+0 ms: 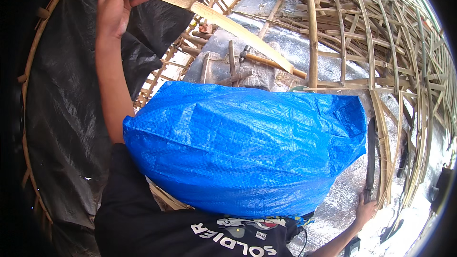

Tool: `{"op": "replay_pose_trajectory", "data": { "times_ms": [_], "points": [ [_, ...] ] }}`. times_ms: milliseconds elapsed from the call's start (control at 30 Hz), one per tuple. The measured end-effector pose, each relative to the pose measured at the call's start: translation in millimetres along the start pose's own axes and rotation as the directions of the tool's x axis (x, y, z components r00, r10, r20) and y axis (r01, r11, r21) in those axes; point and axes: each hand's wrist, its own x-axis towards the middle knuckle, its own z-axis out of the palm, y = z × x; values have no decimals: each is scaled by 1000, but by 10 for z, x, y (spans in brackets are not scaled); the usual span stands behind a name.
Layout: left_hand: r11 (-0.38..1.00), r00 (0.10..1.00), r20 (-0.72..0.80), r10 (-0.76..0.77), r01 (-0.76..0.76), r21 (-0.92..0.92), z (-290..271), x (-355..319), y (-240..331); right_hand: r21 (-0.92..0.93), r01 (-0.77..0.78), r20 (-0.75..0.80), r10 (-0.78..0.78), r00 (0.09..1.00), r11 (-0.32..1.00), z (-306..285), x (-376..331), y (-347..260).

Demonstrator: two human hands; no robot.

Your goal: The person uses a hammer to nail bamboo strips into a lattice frame, then uses a knife to shave and shape a thin bamboo strip.

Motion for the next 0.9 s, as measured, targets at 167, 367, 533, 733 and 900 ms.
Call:
{"op": "replay_pose_trajectory", "data": {
  "times_ms": [167, 367, 533, 733, 900],
  "points": [
    [997, 1000, -2, -26, 26, 76, 69, 19, 55, 198, 301, -491, -172, 854, 933, 653, 314, 289],
    [976, 998, 65, -24, 9, 219, 271, -16, -68, 879, -70, 335, -504, 796, 472, -86, -97, -231],
    [975, 985, 104, 134, -150, 166, 53, 411, -488, 936, -88, 240, -437, 867, 340, -912, -862, -634],
    [887, 999, 41, -33, 48, -459, 303, 568, -144, 978, 67, -7, -293, 956, 196, -1791, -1325, -690],
    [978, 977, -212, 38, -80, -195, 486, 433, -7, 990, 87, -119, -341, 933, -106, -2549, -1751, -1566]
  ]
}}
